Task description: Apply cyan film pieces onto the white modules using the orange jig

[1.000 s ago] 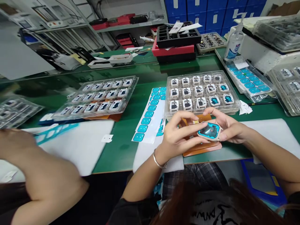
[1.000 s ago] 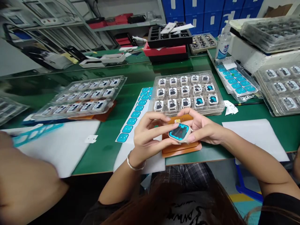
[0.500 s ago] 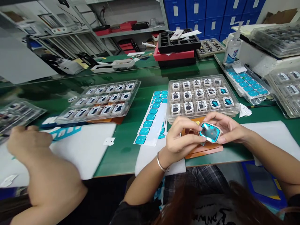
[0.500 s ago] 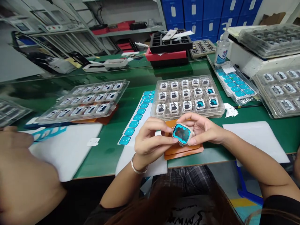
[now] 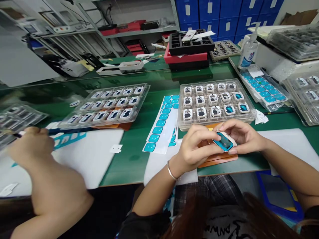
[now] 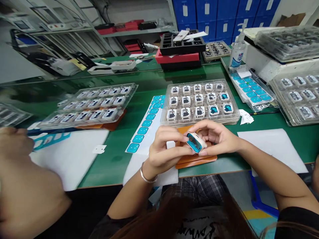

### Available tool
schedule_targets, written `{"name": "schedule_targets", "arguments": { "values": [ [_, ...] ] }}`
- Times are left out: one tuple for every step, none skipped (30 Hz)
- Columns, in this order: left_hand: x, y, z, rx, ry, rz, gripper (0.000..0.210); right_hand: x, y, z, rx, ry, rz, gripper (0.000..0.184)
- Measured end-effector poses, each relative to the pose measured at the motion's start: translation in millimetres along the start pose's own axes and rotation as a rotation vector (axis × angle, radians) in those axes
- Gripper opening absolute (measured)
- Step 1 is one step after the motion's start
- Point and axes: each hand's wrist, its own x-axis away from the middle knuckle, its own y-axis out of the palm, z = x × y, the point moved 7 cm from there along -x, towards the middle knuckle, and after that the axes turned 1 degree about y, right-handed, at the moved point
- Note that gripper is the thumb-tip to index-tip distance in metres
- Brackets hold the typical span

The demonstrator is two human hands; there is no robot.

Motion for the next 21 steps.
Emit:
{"name": "schedule_targets", "arguments": {
  "values": [
    [0,0.0,1,-0.006,0.015,-0.001,0.010,0,0,0,-0.001,0.002,0.002,0.052],
    [-1,-0.1,2,-0.016,0.026,0.001,0.011,0,0,0,-0.010,0.010,0.007,0.052],
    [-1,-0.4,2,-0.035,0.031,0.006,0.011,0,-1,0,-0.030,0.023,0.014,0.052],
    [-1,-0.9,2,-0.064,0.029,0.014,0.010,0,-1,1,-0.061,0.038,0.023,0.051],
    [-1,-1.3,1,-0.101,0.022,0.021,0.009,0,-2,2,-0.102,0.055,0.032,0.050],
    [-1,-1.7,0,-0.143,0.013,0.028,0.010,0,-2,3,-0.149,0.073,0.040,0.049],
    [-2,-2.0,-1,-0.183,0.002,0.034,0.013,0,-2,4,-0.199,0.091,0.045,0.047],
    [-2,-2.2,-2,-0.215,-0.008,0.039,0.018,0,-2,5,-0.246,0.108,0.048,0.046],
    [-2,-2.2,-3,-0.236,-0.018,0.042,0.022,-1,-2,6,-0.284,0.123,0.053,0.045],
    [-2,-2.1,-5,-0.248,-0.029,0.043,0.025,-1,-2,8,-0.310,0.136,0.062,0.044],
    [-1,-2.1,-6,-0.252,-0.043,0.045,0.027,-1,-2,9,-0.325,0.148,0.074,0.044],
    [-1,-2.2,-8,-0.253,-0.061,0.048,0.027,-1,-2,9,-0.331,0.158,0.086,0.043],
    [-1,-2.2,-10,-0.252,-0.080,0.048,0.028,-1,-2,10,-0.331,0.166,0.097,0.043],
    [-1,-2.1,-11,-0.250,-0.097,0.047,0.028,-2,-3,11,-0.328,0.173,0.107,0.043],
    [-1,-2.2,-12,-0.247,-0.113,0.046,0.029,-2,-3,11,-0.322,0.179,0.116,0.043],
    [0,-2.1,-13,-0.243,-0.123,0.043,0.029,-2,-4,11,-0.316,0.186,0.125,0.043],
    [0,-2.1,-13,-0.240,-0.130,0.040,0.029,-2,-4,11,-0.311,0.190,0.132,0.043],
    [0,-1.9,-13,-0.236,-0.134,0.034,0.029,-2,-5,11,-0.306,0.194,0.135,0.043],
    [0,-1.9,-13,-0.232,-0.137,0.030,0.029,-2,-5,11,-0.302,0.196,0.135,0.043],
    [0,-1.8,-14,-0.227,-0.140,0.026,0.029,-2,-5,11,-0.298,0.198,0.131,0.042],
    [0,-1.8,-14,-0.221,-0.141,0.023,0.029,-2,-5,11,-0.295,0.199,0.126,0.042]
  ]
}}
